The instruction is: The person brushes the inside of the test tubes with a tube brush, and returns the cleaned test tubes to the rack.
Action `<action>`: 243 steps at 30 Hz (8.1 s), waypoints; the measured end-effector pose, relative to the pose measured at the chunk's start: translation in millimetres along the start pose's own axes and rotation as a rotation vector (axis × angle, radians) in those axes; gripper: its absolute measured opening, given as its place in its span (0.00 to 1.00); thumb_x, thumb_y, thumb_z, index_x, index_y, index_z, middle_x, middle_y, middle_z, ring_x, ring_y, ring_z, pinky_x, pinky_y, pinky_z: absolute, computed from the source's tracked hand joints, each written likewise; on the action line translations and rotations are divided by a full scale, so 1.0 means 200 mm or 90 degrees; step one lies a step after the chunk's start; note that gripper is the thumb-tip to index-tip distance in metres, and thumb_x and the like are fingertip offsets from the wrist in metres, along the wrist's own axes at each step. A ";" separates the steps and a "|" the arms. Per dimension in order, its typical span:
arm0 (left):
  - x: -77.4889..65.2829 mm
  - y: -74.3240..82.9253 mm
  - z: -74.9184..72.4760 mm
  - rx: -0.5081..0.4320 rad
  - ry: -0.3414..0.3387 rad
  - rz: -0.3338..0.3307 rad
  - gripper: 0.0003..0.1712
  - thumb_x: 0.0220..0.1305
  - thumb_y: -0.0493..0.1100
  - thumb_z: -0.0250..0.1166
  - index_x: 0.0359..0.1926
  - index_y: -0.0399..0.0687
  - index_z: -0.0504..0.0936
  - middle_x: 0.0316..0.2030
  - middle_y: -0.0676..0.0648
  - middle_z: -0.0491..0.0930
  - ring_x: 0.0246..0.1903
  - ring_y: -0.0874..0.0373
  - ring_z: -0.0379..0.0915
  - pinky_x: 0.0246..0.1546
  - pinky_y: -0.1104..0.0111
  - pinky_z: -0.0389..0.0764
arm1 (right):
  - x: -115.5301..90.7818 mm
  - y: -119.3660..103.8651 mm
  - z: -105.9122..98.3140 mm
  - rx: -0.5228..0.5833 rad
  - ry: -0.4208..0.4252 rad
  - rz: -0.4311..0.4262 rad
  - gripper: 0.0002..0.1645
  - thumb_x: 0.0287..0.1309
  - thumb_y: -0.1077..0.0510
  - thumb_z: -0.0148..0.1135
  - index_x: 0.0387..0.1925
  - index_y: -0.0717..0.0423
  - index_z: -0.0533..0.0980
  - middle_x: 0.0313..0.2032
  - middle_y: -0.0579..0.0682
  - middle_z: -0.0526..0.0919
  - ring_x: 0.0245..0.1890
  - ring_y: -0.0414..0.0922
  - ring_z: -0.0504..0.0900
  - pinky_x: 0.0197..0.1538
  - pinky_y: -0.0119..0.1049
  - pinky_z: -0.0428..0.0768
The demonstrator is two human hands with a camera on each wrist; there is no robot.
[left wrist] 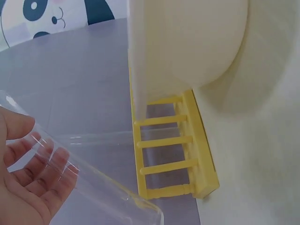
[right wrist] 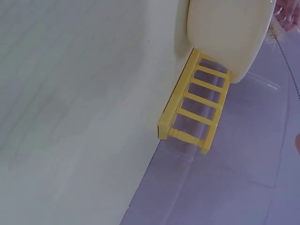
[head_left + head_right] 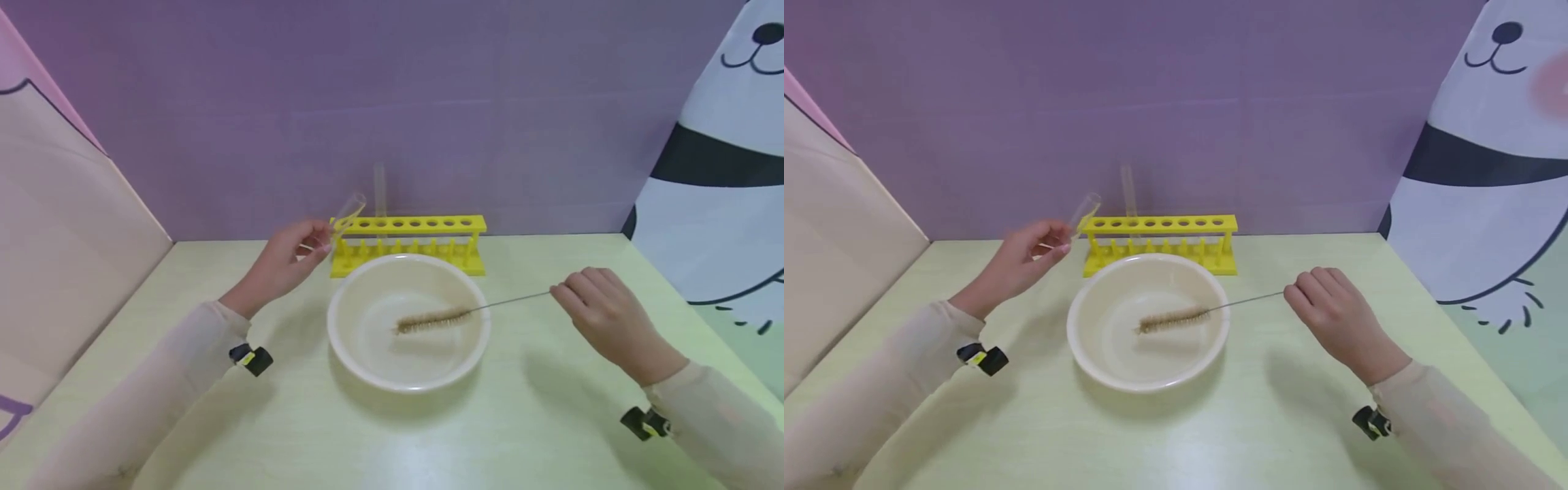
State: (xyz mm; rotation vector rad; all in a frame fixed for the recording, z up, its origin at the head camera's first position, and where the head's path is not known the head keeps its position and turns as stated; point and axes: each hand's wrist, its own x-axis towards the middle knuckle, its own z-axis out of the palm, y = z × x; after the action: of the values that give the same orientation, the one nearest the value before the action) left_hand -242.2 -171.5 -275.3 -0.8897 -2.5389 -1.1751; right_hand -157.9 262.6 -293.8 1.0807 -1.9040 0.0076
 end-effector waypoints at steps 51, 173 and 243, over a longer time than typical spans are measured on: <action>-0.22 0.03 0.13 0.276 -0.055 0.126 0.16 0.59 0.38 0.66 0.49 0.42 0.79 0.41 0.47 0.80 0.39 0.54 0.78 0.38 0.62 0.80 | 0.08 0.13 -0.04 -0.028 0.233 0.028 0.16 0.67 0.66 0.45 0.27 0.68 0.75 0.23 0.61 0.77 0.20 0.59 0.68 0.23 0.50 0.61; -0.22 0.11 0.20 0.290 -0.019 0.204 0.16 0.53 0.31 0.68 0.45 0.40 0.79 0.39 0.46 0.80 0.37 0.53 0.76 0.36 0.63 0.79 | 0.13 0.11 -0.06 -0.013 0.186 0.058 0.19 0.70 0.62 0.43 0.26 0.67 0.75 0.22 0.62 0.74 0.20 0.58 0.67 0.23 0.47 0.62; -0.22 0.20 0.24 0.342 0.027 0.158 0.20 0.49 0.33 0.72 0.45 0.41 0.78 0.39 0.45 0.79 0.38 0.51 0.75 0.34 0.64 0.81 | 0.21 0.08 -0.13 0.055 -0.052 0.095 0.24 0.20 0.84 0.70 0.26 0.65 0.75 0.21 0.55 0.72 0.22 0.50 0.67 0.25 0.41 0.67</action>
State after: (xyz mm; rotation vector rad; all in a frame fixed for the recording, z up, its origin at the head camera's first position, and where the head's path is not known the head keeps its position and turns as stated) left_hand -179.7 -135.1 -301.4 -0.9774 -2.4280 -0.4011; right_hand -158.0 254.9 -241.8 1.0068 -2.0704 0.1322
